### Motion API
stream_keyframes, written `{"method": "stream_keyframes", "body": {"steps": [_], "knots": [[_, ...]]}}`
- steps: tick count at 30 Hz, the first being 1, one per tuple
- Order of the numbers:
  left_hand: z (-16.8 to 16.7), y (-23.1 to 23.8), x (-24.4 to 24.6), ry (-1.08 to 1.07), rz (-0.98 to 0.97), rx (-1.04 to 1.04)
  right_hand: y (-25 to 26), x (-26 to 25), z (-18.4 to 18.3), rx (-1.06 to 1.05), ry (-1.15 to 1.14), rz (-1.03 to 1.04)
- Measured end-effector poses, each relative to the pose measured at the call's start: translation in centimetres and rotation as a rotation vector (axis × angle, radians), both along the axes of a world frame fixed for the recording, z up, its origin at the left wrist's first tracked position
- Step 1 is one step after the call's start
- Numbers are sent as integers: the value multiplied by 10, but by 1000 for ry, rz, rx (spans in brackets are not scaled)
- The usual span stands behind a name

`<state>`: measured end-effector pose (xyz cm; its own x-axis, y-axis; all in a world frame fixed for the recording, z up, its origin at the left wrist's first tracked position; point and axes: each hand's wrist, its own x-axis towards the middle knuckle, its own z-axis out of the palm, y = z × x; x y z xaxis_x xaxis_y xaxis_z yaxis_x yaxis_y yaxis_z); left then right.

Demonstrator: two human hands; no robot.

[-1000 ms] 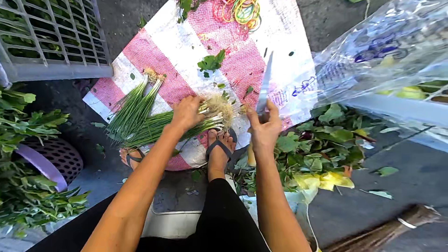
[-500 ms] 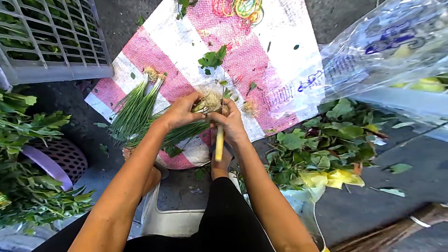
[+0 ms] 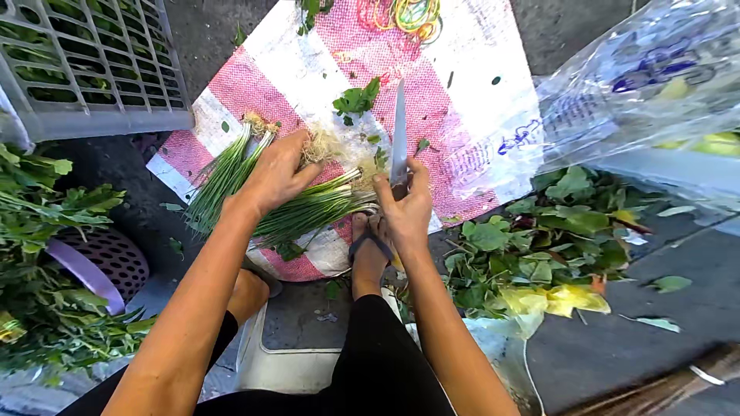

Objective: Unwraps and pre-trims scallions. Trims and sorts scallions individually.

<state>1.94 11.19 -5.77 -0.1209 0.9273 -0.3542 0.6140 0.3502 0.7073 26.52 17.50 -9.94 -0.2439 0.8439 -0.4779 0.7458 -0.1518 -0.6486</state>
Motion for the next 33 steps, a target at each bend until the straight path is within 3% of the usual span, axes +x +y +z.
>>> {"method": "stream_keyframes", "body": {"steps": [2, 7, 11, 20, 25, 30, 32, 33], "knots": [[3, 2, 7, 5, -32, 55, 4, 7, 12, -34, 69, 80], [6, 4, 30, -156, -90, 89, -2, 0, 23, -418, 442, 107], [4, 2, 39, -187, -122, 107, -9, -14, 25, -457, 576, 40], [-4, 3, 51, -179, -210, 253, 1, -14, 26, -340, 476, 121], [-12, 4, 59, -13, -252, 223, 3, -16, 31, -236, 514, 194], [-24, 16, 55, 58, -173, 39, -3, -3, 50, -291, 560, 181], [-26, 18, 54, 83, -209, 46, 0, 14, 44, -150, 436, 136], [-25, 18, 56, 95, -228, 66, 6, 27, 40, -47, 269, 171]]}}
